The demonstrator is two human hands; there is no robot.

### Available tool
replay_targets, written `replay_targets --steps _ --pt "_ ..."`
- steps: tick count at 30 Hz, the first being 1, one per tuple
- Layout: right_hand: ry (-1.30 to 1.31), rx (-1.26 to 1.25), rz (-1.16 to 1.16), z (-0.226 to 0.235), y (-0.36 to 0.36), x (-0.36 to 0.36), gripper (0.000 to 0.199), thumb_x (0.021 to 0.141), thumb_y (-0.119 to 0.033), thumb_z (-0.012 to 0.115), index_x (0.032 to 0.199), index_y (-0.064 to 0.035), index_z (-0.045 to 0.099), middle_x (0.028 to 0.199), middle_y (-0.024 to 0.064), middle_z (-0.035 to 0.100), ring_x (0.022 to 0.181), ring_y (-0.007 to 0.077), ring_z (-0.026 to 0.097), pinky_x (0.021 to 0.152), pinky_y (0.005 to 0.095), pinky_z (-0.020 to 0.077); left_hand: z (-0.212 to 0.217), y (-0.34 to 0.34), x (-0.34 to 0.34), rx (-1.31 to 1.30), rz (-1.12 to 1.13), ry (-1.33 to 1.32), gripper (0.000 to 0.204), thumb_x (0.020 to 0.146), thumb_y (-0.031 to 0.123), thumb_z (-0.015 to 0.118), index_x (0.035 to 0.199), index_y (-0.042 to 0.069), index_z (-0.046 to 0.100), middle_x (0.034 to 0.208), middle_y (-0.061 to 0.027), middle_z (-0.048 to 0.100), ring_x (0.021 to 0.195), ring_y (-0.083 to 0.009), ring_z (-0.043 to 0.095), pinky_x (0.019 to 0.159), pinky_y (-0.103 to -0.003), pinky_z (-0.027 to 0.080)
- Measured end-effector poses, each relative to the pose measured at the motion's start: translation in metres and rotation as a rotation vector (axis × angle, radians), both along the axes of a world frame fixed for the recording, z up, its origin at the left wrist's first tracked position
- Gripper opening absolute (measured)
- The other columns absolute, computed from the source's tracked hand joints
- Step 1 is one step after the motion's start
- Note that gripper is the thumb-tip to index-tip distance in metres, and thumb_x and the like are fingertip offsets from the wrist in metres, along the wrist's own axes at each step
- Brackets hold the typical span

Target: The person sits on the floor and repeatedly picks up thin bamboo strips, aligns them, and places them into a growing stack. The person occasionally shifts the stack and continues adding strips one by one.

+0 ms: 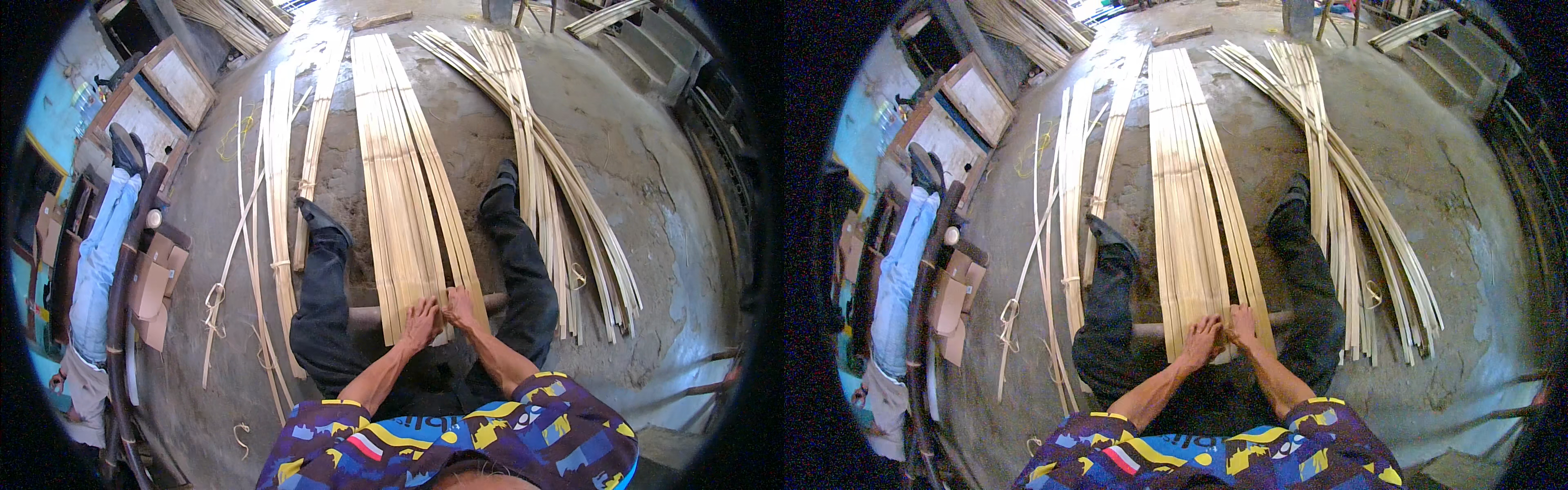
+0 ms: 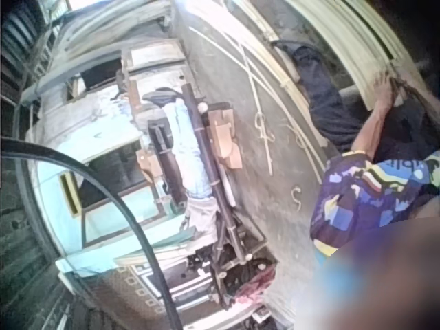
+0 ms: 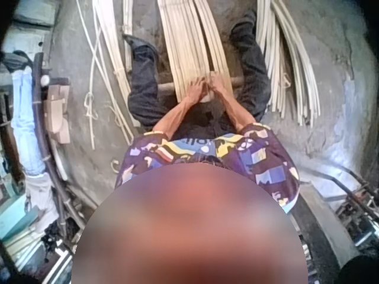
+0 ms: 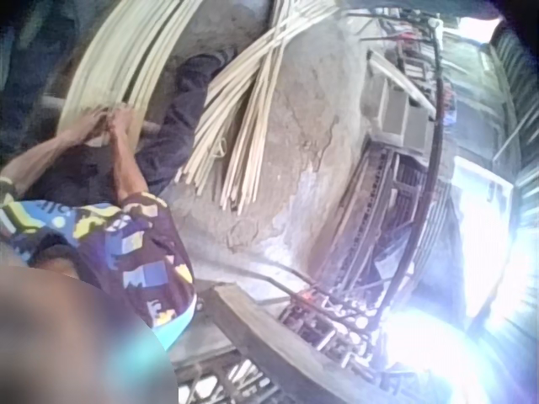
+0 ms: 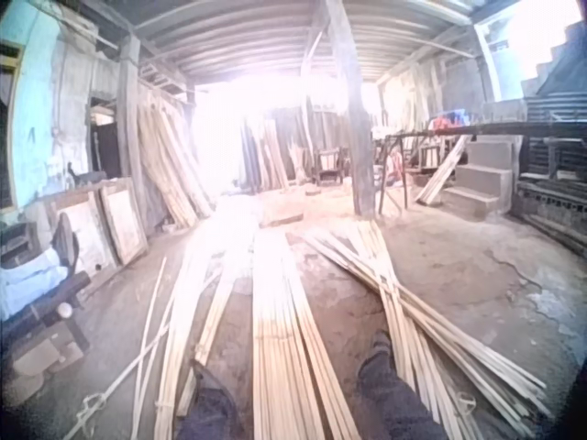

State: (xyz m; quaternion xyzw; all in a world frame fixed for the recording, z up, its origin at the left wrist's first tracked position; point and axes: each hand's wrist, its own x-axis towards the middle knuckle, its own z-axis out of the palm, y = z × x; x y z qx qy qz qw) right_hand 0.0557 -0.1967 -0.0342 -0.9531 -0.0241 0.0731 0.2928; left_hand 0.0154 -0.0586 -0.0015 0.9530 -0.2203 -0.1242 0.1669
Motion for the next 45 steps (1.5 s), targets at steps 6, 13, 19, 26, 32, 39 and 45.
replay_targets --steps 6,13,19,26,32,39,45 --pt "0.015 -0.079 -0.025 -0.004 0.008 0.006 0.032 0.069 -0.019 0.054 0.096 -0.0045 0.046 0.086 0.0168 0.051 0.086 0.0326 0.048 0.068 0.0409 0.0420 -0.001 0.001 -0.001 0.051 -0.001 0.034 0.073 0.069 0.033 0.061 0.127 0.008 0.023 0.133 -0.0064 0.019 0.123 -0.0280 0.016 0.098 -0.044 0.016" --pt "0.332 0.193 0.012 0.006 -0.008 0.014 0.065 0.066 -0.012 0.057 0.125 -0.0090 0.030 0.083 0.0206 0.056 0.083 0.0338 0.053 0.071 0.0403 0.0420 0.003 0.001 -0.001 0.061 -0.015 0.090 0.077 0.070 0.035 0.060 0.129 0.008 0.019 0.135 -0.0066 0.016 0.124 -0.0287 0.012 0.099 -0.045 0.014" --pt "0.233 0.052 0.103 0.006 -0.008 0.007 0.062 0.067 -0.020 0.057 0.123 -0.0093 0.032 0.087 0.0195 0.055 0.086 0.0348 0.052 0.073 0.0455 0.0388 0.005 0.001 -0.001 0.040 -0.006 0.111 0.078 0.069 0.034 0.061 0.129 0.009 0.018 0.135 -0.0068 0.015 0.125 -0.0287 0.011 0.099 -0.046 0.014" --pt "0.039 -0.286 0.071 -0.018 0.007 0.010 0.043 0.069 -0.026 0.056 0.109 -0.0156 0.043 0.090 0.0065 0.052 0.093 0.0262 0.044 0.069 0.0481 0.0333 0.005 -0.001 0.001 0.101 -0.027 0.139 0.082 0.068 0.034 0.061 0.131 0.013 0.013 0.136 -0.0095 0.012 0.125 -0.0311 0.009 0.098 -0.049 0.013" --pt "-0.125 0.035 -0.095 -0.017 -0.007 0.002 0.045 0.066 -0.019 0.057 0.108 -0.0143 0.044 0.093 0.0090 0.046 0.091 0.0283 0.044 0.074 0.0432 0.0350 0.009 -0.009 0.000 0.164 -0.030 0.139 0.084 0.066 0.039 0.062 0.131 0.012 0.014 0.136 -0.0114 0.010 0.124 -0.0324 0.009 0.097 -0.050 0.013" --pt "-0.140 -0.151 -0.139 -0.002 -0.014 0.005 0.046 0.061 -0.010 0.060 0.104 -0.0104 0.045 0.092 0.0121 0.045 0.090 0.0297 0.044 0.069 0.0402 0.0406 0.010 -0.015 -0.001 0.225 -0.026 0.111 0.085 0.062 0.045 0.063 0.128 0.011 0.022 0.133 -0.0133 0.015 0.123 -0.0349 0.012 0.094 -0.054 0.017" --pt "-0.065 0.377 -0.132 0.022 -0.018 0.004 0.045 0.063 -0.011 0.050 0.106 0.0012 0.042 0.097 0.0250 0.046 0.092 0.0372 0.045 0.080 0.0395 0.0372 0.016 -0.024 0.001 0.246 -0.016 0.138 0.085 0.062 0.044 0.064 0.127 0.009 0.022 0.133 -0.0146 0.015 0.122 -0.0376 0.014 0.092 -0.057 0.019"
